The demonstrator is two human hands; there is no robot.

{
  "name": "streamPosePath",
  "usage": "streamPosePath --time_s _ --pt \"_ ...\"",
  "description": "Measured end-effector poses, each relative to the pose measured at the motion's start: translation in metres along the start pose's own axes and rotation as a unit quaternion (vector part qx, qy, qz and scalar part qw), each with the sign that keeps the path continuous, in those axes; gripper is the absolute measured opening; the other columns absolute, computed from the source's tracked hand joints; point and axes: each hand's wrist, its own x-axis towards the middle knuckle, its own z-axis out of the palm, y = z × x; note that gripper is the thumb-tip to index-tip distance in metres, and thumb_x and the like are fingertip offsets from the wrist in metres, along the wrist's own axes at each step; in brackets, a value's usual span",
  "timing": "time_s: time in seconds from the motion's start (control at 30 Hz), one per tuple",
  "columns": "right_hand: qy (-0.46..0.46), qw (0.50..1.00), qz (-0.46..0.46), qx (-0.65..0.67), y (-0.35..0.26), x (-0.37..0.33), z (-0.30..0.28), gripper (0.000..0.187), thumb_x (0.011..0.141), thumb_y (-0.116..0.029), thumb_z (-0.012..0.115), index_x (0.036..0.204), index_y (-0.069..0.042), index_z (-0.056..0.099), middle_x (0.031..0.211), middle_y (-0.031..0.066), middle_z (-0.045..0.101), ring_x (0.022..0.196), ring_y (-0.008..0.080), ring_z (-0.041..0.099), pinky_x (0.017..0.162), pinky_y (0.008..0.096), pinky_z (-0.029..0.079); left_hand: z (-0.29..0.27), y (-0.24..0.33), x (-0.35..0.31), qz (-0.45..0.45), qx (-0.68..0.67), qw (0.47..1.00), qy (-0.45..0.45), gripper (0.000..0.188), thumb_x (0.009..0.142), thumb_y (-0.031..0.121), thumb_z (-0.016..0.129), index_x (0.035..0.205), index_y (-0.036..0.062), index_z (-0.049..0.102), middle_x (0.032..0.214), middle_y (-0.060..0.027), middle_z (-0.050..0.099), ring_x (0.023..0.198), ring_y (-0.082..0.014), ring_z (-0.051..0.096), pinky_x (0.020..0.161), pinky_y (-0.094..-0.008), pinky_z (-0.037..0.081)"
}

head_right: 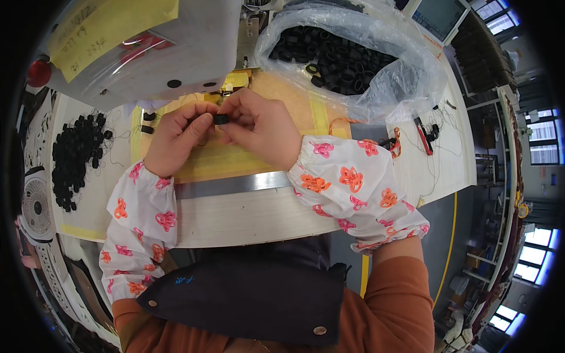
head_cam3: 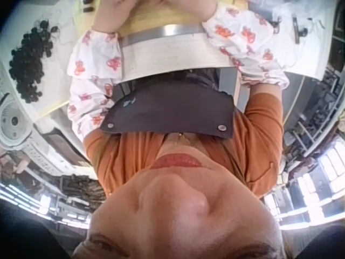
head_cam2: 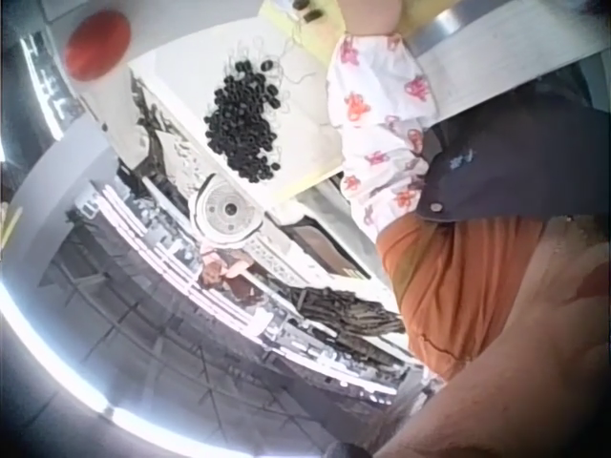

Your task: Using a sewing machine to attach small black components to a yellow substrate.

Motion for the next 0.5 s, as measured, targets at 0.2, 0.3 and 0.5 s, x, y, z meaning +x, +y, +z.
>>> streamPosePath --time_s 0.2,0.3,0.5 --pt "0.061 0.865 -0.287 -0.407 0.007 0.001 -0.005 0.019 0.066 0.000 0.062 0.082 -0.003 0.054 0.065 0.0087 0.056 0.057 0.0213 0.059 0.048 0.0313 0.046 0.007 0.008 -0.001 -0.021 0.073 0.997 0.001 0.016 0.082 0.011 0.055 0.092 -0.0017 0.057 0.073 0.0009 0.055 0.066 -0.0039 0.049 0.061 -0.0172 0.041" --pt "0.024 0.826 -0.304 -0.475 0.007 -0.001 -0.003 0.020 0.062 -0.007 0.060 0.077 -0.005 0.048 0.061 0.0073 0.053 0.052 0.0263 0.054 0.044 0.0364 0.042 0.012 0.006 0.001 -0.003 0.133 0.991 0.010 0.014 0.078 0.009 0.060 0.087 -0.0019 0.056 0.073 0.0020 0.055 0.065 -0.0036 0.048 0.059 -0.0167 0.039" --pt "0.021 0.815 -0.345 -0.465 0.004 -0.006 -0.003 0.018 0.067 -0.008 0.057 0.081 -0.004 0.046 0.073 0.0089 0.049 0.059 0.0245 0.055 0.044 0.0340 0.042 0.003 0.007 0.006 -0.034 0.107 0.992 -0.050 0.013 0.077 0.006 0.060 0.087 -0.0011 0.056 0.074 0.0032 0.055 0.066 -0.0032 0.048 0.060 -0.0165 0.039"
